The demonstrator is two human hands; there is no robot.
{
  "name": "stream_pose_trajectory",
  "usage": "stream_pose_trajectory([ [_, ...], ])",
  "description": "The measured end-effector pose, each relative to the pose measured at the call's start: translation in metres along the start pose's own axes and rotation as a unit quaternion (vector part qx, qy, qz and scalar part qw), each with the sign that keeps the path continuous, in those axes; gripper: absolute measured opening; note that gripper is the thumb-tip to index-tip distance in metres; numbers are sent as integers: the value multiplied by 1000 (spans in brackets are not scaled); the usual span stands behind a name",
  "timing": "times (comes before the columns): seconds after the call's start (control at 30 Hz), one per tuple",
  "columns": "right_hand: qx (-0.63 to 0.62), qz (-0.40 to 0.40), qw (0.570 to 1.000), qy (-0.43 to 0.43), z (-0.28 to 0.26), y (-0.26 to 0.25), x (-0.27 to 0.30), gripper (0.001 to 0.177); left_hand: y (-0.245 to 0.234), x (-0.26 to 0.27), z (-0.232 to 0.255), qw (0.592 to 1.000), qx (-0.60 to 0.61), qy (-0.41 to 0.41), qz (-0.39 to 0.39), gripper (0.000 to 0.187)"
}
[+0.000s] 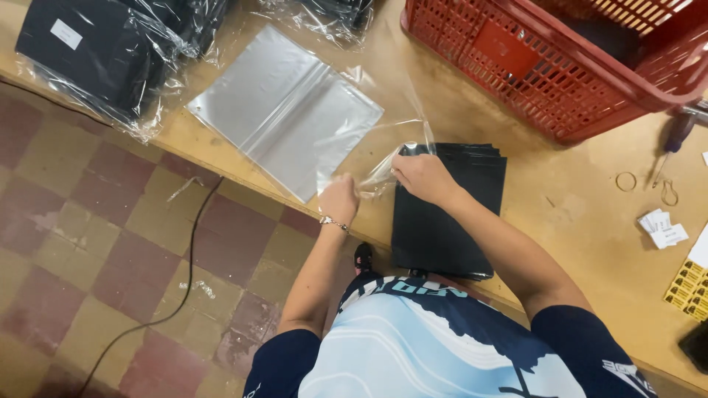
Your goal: Packaging stacks of black plastic bags into clear plastic sleeves and placing them in a basket
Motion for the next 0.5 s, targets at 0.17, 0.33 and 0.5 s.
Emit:
stream_pose_trajectory([
  [0.17, 84, -83, 993, -15, 15, -12, 20, 19, -61, 16, 23, 995, 20, -12, 95, 14],
  [0.33, 163, -100, 981, 6, 33, -30, 38, 24, -99, 31, 50, 977, -11, 24, 209, 16],
  [0.5, 235, -86, 968, 20, 66, -24, 69, 13, -99, 32, 62, 959, -25, 58, 277, 16],
])
Point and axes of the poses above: each hand's wrist, its own x-axis away from the middle knuckle, its own y-axis out of the palm, z = x × y, the point moved 3 cm from there along -x, towards the middle knuckle, and after that the axes turned 11 degrees about -y, right-handed, at the moved point
